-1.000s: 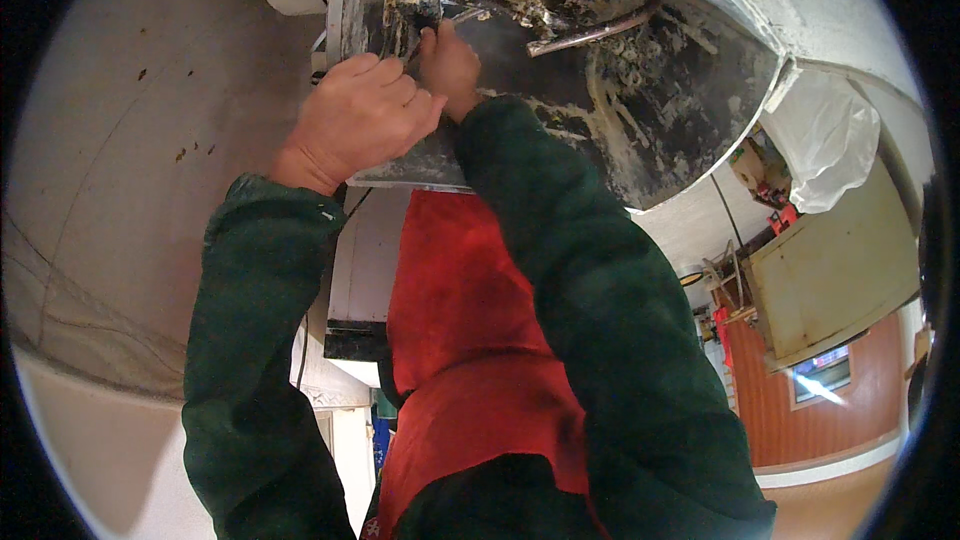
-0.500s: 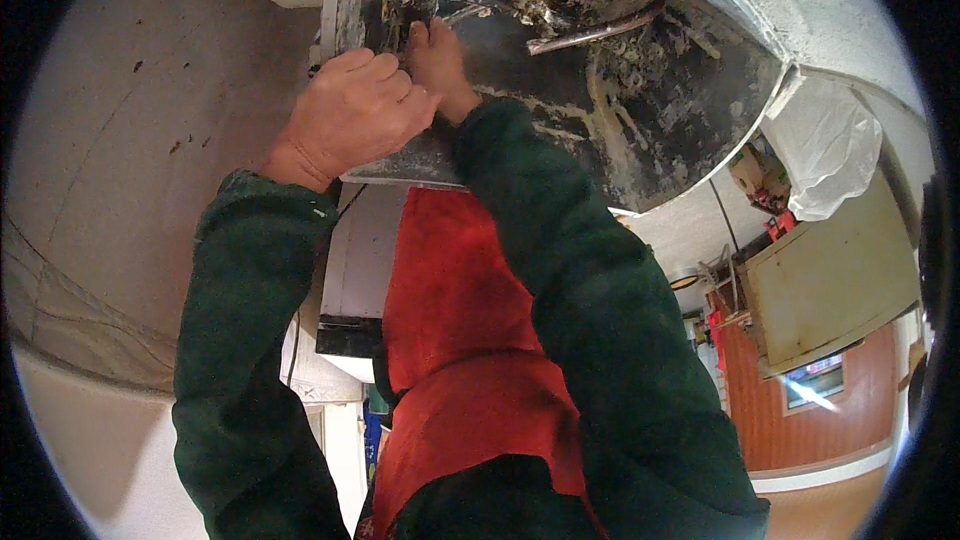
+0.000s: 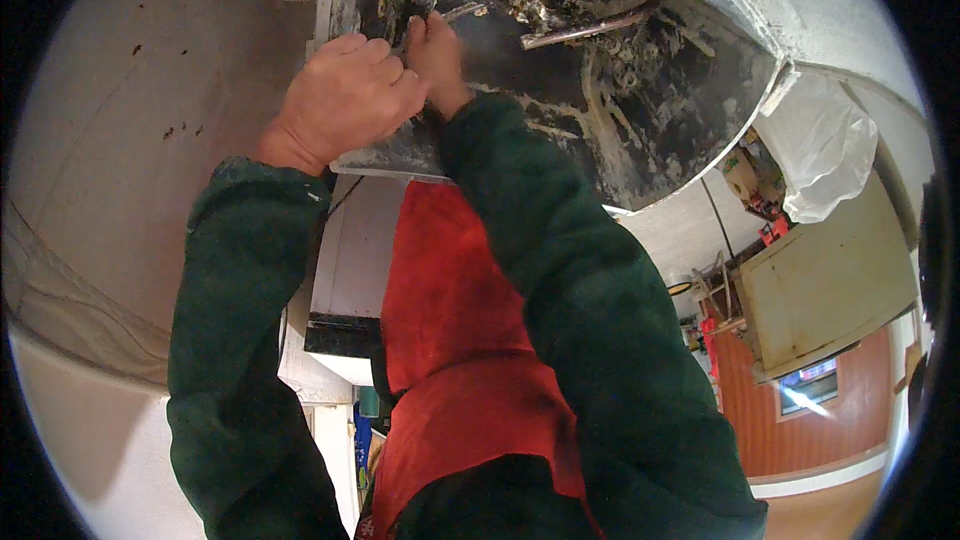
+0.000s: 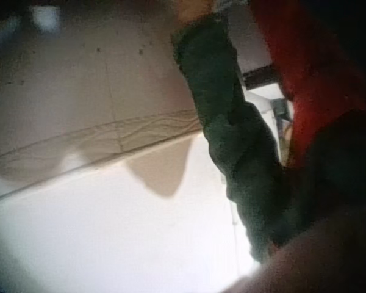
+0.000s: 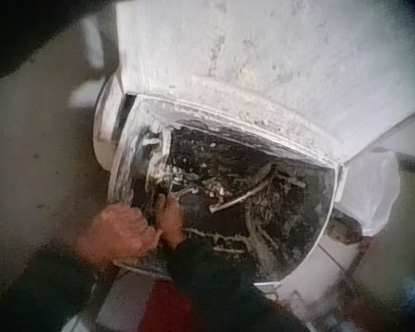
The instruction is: The person scrapes dough residue from the interior walls and mixing arm of a large industrial mixer using a metal scraper. The person repeatedly reaches into the mixer bowl to remove stuck dough and wipe the surfaces.
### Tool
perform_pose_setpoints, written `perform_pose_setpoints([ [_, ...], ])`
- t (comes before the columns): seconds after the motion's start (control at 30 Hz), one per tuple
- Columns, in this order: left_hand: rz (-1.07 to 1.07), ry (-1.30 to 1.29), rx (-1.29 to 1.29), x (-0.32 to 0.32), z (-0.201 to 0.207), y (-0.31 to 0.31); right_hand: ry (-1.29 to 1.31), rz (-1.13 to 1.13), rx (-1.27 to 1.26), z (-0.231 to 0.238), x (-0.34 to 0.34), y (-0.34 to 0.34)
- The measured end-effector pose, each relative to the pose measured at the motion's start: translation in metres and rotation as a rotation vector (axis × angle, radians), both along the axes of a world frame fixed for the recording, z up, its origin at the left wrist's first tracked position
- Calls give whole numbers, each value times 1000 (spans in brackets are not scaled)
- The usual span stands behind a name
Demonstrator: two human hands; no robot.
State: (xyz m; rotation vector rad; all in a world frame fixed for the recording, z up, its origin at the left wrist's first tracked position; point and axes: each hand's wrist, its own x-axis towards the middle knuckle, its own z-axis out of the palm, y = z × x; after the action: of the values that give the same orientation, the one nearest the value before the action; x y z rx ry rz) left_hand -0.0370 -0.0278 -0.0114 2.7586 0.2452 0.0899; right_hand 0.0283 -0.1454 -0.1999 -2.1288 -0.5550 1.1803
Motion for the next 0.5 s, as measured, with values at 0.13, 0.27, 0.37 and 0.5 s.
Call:
perform_pose_setpoints([
  [0.13, -13, -40, 1, -1, -3, 0, 726, -554, 66, -1, 3, 9],
  [0.27, 8, -9, -51, -1, -2, 0, 901, -669, 187, 16, 38, 19],
  [0.37, 5, 1, -25, 1, -2, 1, 0, -97, -34, 35, 53, 17],
  [0.5, 8, 31, -5, 2, -1, -1, -139, 283, -290, 49, 60, 5],
])
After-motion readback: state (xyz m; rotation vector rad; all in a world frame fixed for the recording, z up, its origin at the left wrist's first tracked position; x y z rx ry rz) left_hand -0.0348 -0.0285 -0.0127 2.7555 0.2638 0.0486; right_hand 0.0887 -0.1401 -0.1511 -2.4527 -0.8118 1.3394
